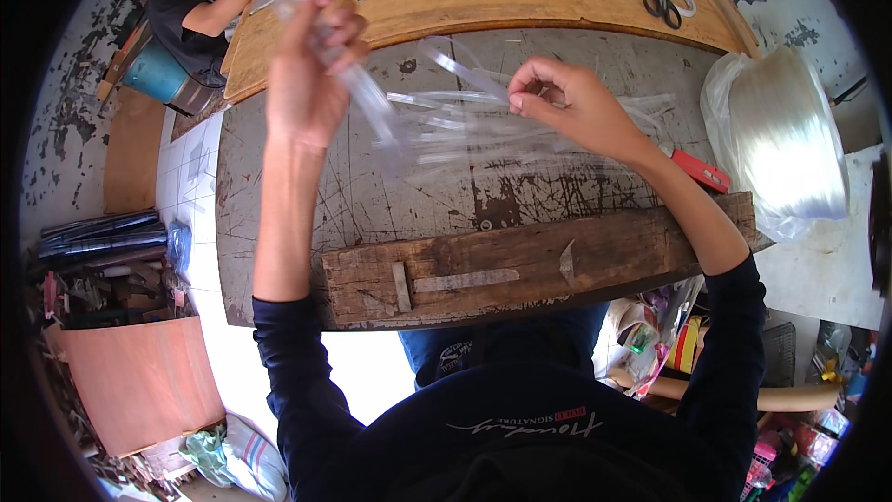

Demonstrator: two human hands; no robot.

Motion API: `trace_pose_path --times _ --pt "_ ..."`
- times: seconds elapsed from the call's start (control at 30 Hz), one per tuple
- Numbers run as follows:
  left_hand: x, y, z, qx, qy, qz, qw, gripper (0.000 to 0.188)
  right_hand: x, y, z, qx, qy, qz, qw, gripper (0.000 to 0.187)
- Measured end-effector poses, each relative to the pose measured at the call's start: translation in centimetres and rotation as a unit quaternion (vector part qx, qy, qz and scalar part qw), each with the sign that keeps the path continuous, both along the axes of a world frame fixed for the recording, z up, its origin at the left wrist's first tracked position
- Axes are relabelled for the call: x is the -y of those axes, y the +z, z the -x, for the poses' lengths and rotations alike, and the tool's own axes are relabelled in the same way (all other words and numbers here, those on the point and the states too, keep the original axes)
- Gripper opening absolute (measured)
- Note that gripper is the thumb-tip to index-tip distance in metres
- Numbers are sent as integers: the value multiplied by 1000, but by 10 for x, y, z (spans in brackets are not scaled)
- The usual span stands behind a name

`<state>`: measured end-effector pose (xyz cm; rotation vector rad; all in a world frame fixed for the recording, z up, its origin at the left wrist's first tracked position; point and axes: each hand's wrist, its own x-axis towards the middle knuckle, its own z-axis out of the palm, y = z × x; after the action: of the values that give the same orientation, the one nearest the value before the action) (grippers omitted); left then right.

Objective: The person organizes a bundle of plastic tubing by hand, aligns a single tube against a wooden guide, and cuts the tube using a utility knife.

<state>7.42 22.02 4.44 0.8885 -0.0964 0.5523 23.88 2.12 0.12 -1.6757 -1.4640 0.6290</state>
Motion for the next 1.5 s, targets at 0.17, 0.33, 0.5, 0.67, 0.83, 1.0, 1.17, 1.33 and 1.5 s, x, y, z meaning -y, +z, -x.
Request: trace_pose_path --times 0.17,0.33,0.5,0.67,0.83,1.0,1.17,1.33,1.5 --pt "35 -16 -17 -148 112 -75 980 36 1 2 4 -148 7 -68 987 11" --pt "39 -25 -19 -180 9 -80 980 42 -1 0 7 -142 -6 -87 986 11" --pt "36 -32 -20 -131 -9 -39 991 22 -3 -2 7 -89 10 -50 995 12" --pt "41 -18 -24 -87 136 64 985 22 -2 -1 -2 -219 -88 -138 962 11" --pt "46 -34 -22 -107 -35 -54 992 29 -4 6 8 -151 -46 -116 981 10" --pt "55 -34 -18 -146 -91 -164 971 36 -3 4 17 -194 1 -68 979 10" --pt "56 -34 -17 -195 -101 -315 923 31 -1 7 16 -253 12 -72 965 13" --pt "23 -25 -15 -142 29 -185 972 27 0 13 -1 -119 32 -60 991 13" --pt "-5 29 10 29 202 -54 977 21 14 21 -18 131 157 111 973 17"
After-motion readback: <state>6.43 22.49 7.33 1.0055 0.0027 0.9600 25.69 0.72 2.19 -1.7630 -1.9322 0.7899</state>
